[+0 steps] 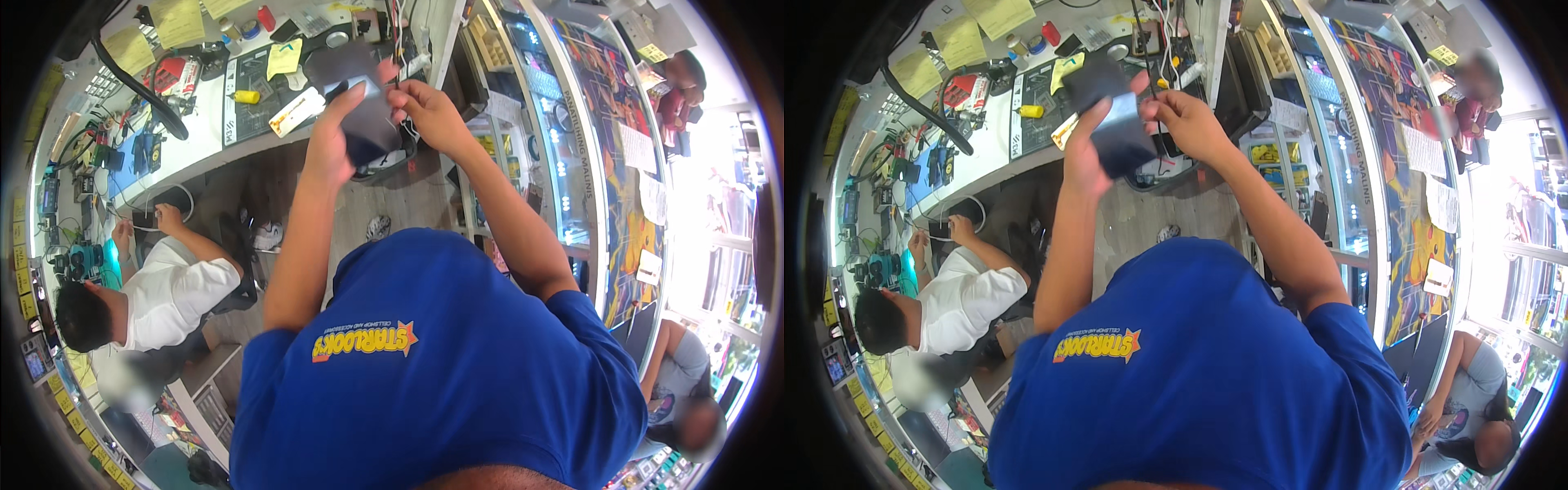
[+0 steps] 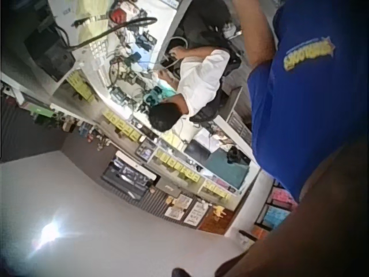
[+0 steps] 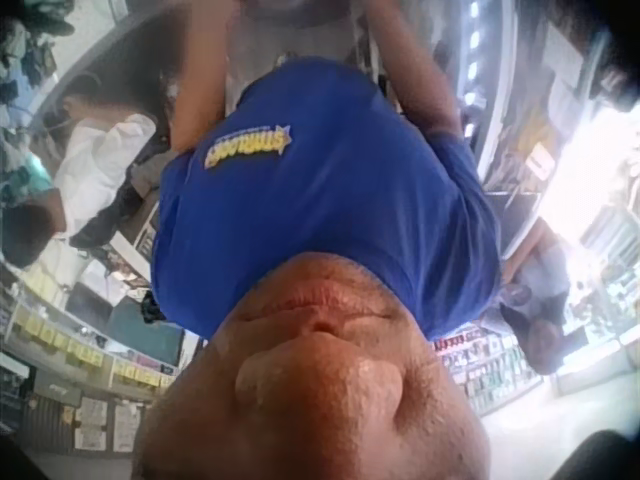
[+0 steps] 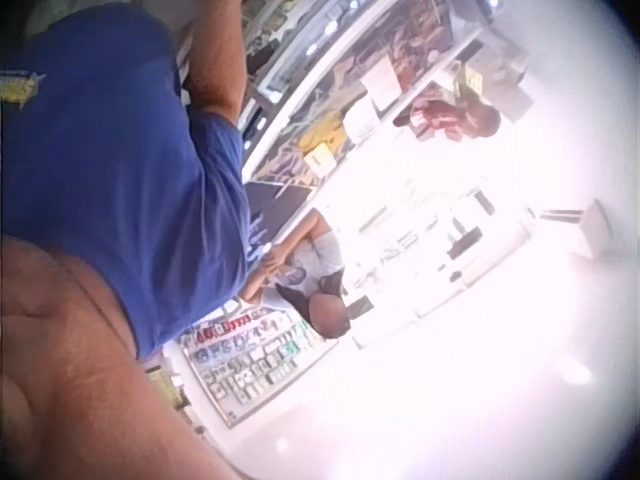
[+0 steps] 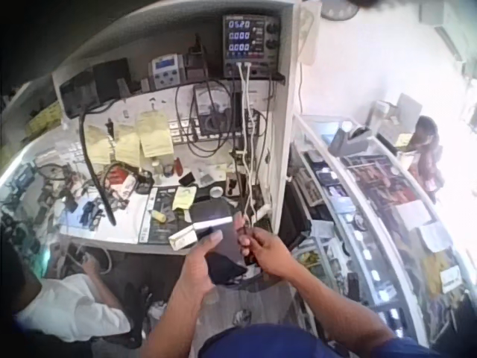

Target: The person uses a soldering iron to work on the internal components of a smartphone, then connects a charging cable to test the device. The person also handles a second smartphone, inspecting its exterior and ports before placing it on the counter.

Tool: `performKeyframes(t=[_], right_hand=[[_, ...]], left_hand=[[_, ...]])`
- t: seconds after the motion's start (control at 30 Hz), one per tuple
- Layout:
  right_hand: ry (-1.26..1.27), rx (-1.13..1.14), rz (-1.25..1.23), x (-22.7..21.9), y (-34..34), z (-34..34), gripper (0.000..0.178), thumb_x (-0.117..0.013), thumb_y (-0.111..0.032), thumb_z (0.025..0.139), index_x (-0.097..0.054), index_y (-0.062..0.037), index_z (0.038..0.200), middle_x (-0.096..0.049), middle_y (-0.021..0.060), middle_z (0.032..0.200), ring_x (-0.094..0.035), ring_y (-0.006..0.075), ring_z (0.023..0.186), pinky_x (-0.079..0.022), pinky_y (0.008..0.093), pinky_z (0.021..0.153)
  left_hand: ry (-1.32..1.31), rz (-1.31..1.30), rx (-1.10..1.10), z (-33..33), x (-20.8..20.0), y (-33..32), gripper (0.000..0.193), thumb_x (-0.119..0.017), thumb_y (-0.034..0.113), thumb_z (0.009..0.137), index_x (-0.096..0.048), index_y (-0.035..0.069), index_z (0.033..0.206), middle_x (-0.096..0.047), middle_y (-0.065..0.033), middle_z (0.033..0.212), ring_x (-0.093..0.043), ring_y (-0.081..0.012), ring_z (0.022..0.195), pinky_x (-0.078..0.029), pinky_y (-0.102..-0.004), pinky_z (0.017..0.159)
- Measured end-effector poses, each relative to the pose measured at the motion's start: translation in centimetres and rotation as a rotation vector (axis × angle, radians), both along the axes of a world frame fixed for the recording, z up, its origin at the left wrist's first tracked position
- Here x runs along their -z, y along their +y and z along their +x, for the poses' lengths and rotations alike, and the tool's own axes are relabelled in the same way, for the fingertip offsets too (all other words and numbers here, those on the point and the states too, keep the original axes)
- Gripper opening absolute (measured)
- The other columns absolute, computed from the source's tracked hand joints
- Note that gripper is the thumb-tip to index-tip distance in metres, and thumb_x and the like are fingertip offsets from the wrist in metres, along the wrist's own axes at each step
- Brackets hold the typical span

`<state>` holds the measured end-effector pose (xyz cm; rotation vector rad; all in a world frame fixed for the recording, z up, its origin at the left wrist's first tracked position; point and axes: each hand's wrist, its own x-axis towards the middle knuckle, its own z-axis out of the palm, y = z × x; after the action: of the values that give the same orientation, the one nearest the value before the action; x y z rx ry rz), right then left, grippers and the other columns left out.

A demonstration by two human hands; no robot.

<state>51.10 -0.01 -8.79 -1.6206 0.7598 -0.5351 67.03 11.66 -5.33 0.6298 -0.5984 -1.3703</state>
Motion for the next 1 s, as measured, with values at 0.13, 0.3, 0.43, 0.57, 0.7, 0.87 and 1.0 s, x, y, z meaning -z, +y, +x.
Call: performKeyframes(t=[0.13,0.3,0.43,0.57,0.7,0.87,1.0], right_hand=[[0.145,-0.025,0.055,2.7,2.6,-4.0,0.030,-0.056,-0.025,0.113,-0.072,-0.0003,0.116,-0.073,0.0036,0.101,-0.065,0.0128,0.095,-0.051,0.0296,0.091],[0.054,-0.137,0.071,9.3,7.2,-11.6,0.040,-0.057,-0.035,0.114,-0.073,0.0005,0.108,-0.074,0.0071,0.102,-0.067,0.0162,0.100,-0.052,0.0345,0.093],[0.127,0.084,0.471,11.8,10.4,-18.6,0.033,-0.061,-0.032,0.113,-0.075,-0.0036,0.124,-0.060,-0.0001,0.086,-0.058,0.0130,0.084,-0.048,0.0302,0.084],[-0.220,0.324,0.709,10.7,10.4,-23.8,0.041,-0.063,-0.027,0.111,-0.061,-0.0077,0.148,-0.052,-0.0025,0.083,-0.048,0.0087,0.075,-0.041,0.0249,0.074],[-0.466,0.506,0.679,8.8,10.6,-26.6,0.041,-0.066,-0.022,0.109,-0.059,-0.0083,0.147,-0.055,-0.0013,0.085,-0.048,0.0089,0.072,-0.043,0.0240,0.067],[-0.637,0.473,0.833,11.4,13.4,-30.0,0.027,-0.072,-0.017,0.102,-0.065,-0.0100,0.127,-0.060,0.0016,0.086,-0.054,0.0126,0.073,-0.045,0.0249,0.062],[-0.517,0.518,0.910,9.8,16.7,-30.5,0.021,-0.075,-0.016,0.099,-0.067,-0.0099,0.117,-0.063,0.0021,0.087,-0.056,0.0147,0.072,-0.047,0.0255,0.061]], left_hand=[[-0.185,0.059,0.141,-1.3,-1.7,-3.8,0.061,-0.066,0.038,0.106,-0.058,-0.007,0.147,-0.072,-0.0157,0.128,-0.071,-0.0221,0.101,-0.061,-0.0368,0.090],[-0.019,-0.002,-0.142,-2.0,-2.8,-5.1,0.056,-0.069,0.040,0.104,-0.065,-0.005,0.137,-0.071,-0.0121,0.125,-0.069,-0.0225,0.099,-0.061,-0.0384,0.089],[0.082,-0.040,-0.277,0.2,-3.0,-5.5,0.062,-0.071,0.042,0.103,-0.063,-0.010,0.135,-0.067,-0.0172,0.131,-0.067,-0.0244,0.104,-0.058,-0.0437,0.096],[0.208,-0.037,-0.324,2.1,-2.8,-5.7,0.057,-0.073,0.040,0.102,-0.064,-0.009,0.129,-0.068,-0.0159,0.123,-0.068,-0.0250,0.102,-0.058,-0.0445,0.095],[0.324,-0.047,-0.334,4.1,-3.0,-5.8,0.054,-0.073,0.037,0.101,-0.063,-0.008,0.128,-0.068,-0.0163,0.123,-0.069,-0.0266,0.101,-0.057,-0.0461,0.099],[0.500,-0.052,-0.343,6.8,-2.2,-7.2,0.044,-0.070,0.031,0.102,-0.059,-0.003,0.128,-0.068,-0.0196,0.126,-0.068,-0.0325,0.108,-0.056,-0.0528,0.099],[0.465,-0.085,-0.448,7.0,-3.3,-7.1,0.055,-0.061,0.030,0.107,-0.053,-0.013,0.138,-0.064,-0.0274,0.132,-0.067,-0.0348,0.115,-0.055,-0.0506,0.103]])
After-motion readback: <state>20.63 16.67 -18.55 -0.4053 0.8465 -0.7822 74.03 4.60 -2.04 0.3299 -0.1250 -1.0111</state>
